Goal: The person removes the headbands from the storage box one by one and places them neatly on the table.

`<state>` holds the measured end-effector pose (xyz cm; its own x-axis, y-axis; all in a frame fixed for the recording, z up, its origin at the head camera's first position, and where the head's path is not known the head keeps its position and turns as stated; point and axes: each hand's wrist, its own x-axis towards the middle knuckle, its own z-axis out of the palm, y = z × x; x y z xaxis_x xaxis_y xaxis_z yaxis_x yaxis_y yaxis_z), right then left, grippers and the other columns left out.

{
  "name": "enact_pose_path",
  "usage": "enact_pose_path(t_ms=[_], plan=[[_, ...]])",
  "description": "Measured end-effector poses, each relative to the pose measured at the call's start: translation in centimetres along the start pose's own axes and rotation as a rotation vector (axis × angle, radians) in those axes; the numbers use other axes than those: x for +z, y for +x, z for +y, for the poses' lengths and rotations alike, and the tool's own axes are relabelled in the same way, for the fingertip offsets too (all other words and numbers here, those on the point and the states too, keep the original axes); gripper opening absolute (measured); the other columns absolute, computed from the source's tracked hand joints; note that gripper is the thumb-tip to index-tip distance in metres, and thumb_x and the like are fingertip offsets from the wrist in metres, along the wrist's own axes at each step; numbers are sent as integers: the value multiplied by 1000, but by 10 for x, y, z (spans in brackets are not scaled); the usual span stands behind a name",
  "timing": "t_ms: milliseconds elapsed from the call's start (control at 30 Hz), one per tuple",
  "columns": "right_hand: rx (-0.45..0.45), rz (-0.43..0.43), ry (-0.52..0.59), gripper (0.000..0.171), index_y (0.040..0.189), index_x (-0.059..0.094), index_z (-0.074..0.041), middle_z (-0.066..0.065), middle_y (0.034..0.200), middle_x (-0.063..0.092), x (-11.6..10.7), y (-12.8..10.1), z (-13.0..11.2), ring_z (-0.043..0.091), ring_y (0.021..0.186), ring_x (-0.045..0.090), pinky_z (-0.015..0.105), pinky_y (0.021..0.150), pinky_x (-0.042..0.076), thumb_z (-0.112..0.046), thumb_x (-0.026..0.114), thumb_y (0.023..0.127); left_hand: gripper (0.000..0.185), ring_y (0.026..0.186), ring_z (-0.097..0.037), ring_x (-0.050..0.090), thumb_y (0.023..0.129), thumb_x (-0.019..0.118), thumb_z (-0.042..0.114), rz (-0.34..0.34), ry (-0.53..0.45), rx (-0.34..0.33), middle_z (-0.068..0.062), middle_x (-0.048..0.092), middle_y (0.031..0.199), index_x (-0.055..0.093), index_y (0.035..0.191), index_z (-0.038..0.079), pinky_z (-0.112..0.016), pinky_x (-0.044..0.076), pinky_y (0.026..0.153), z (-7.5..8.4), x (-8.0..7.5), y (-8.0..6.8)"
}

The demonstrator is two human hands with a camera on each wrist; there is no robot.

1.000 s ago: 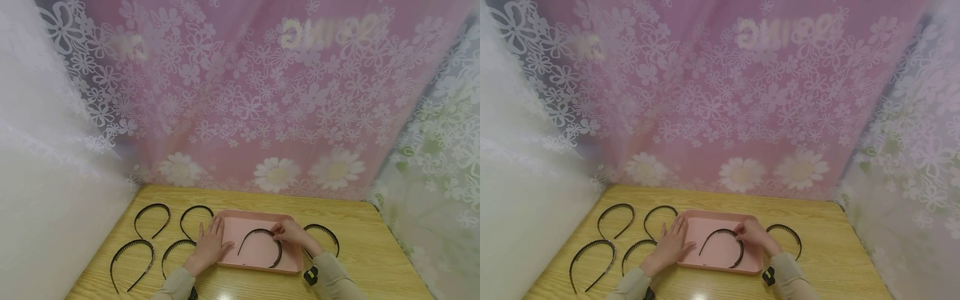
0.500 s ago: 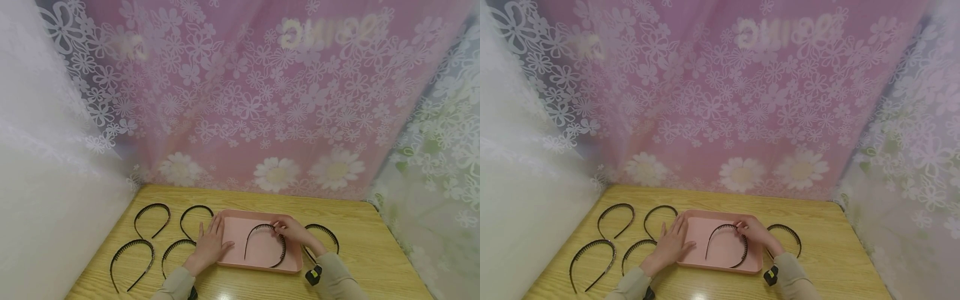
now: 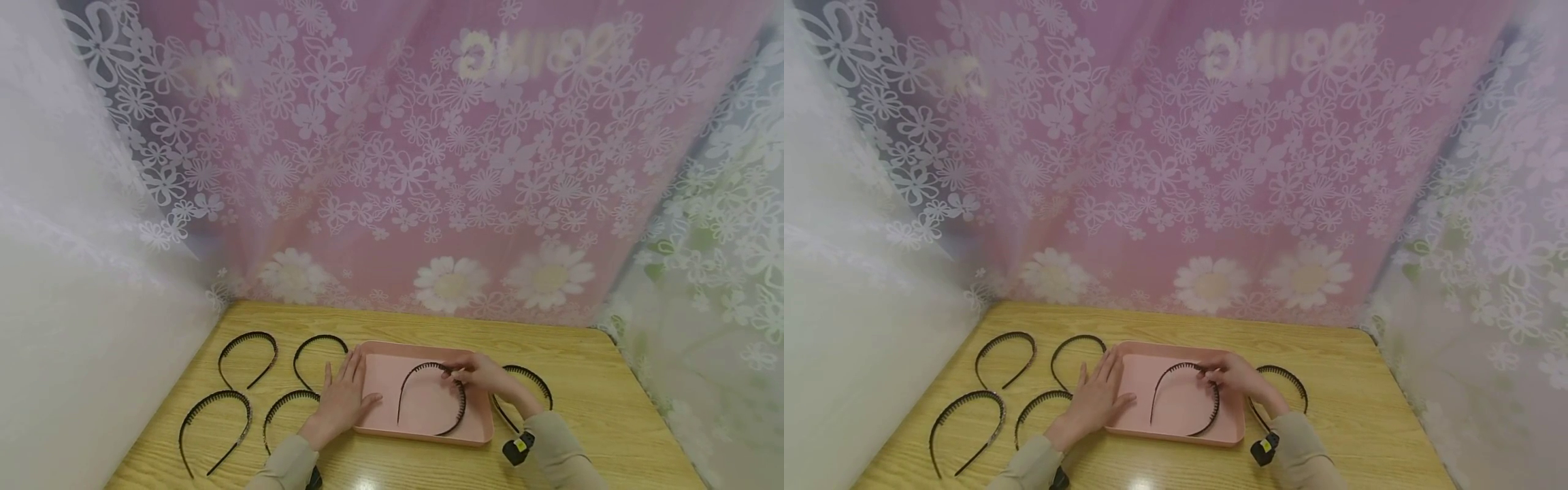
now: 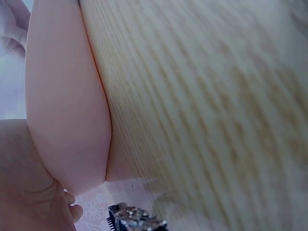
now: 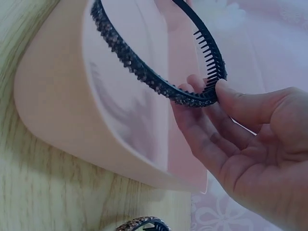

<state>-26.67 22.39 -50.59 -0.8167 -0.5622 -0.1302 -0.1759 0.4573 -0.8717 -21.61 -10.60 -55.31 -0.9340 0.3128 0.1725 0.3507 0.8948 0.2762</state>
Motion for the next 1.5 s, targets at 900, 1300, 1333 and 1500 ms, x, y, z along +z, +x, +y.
enact_pose_path(t_ms=[900,1300,1333,1500], plan=[[-24,59,-35,39,142,51,11,26,122,65,-37,-11,-16,45,104,64,41,81,59,-8,48,108,86,152,-39,22,98,62,48,-7,-16,8,-20,20,166,29,157,-6,-73,15,114,0,0,-1],[-36,73,-55,38,141,51,13,34,123,61,-45,-17,-23,40,100,66,45,81,59,-5,46,108,86,152,-39,23,98,62,47,-7,-18,9,-21,20,166,29,156,-6,-74,15,114,0,0,0],[-33,76,-54,38,141,51,13,34,123,60,-45,-18,-24,36,98,67,46,80,59,-5,46,108,86,152,-39,23,98,62,47,-7,-17,9,-21,20,166,29,156,-6,-74,15,114,0,0,0],[-30,78,-51,39,141,50,14,34,123,61,-48,-21,-27,22,92,68,45,77,59,-6,46,108,86,152,-39,24,98,62,48,-10,-11,4,-21,20,166,29,157,-6,-73,16,114,1,-1,-1]])
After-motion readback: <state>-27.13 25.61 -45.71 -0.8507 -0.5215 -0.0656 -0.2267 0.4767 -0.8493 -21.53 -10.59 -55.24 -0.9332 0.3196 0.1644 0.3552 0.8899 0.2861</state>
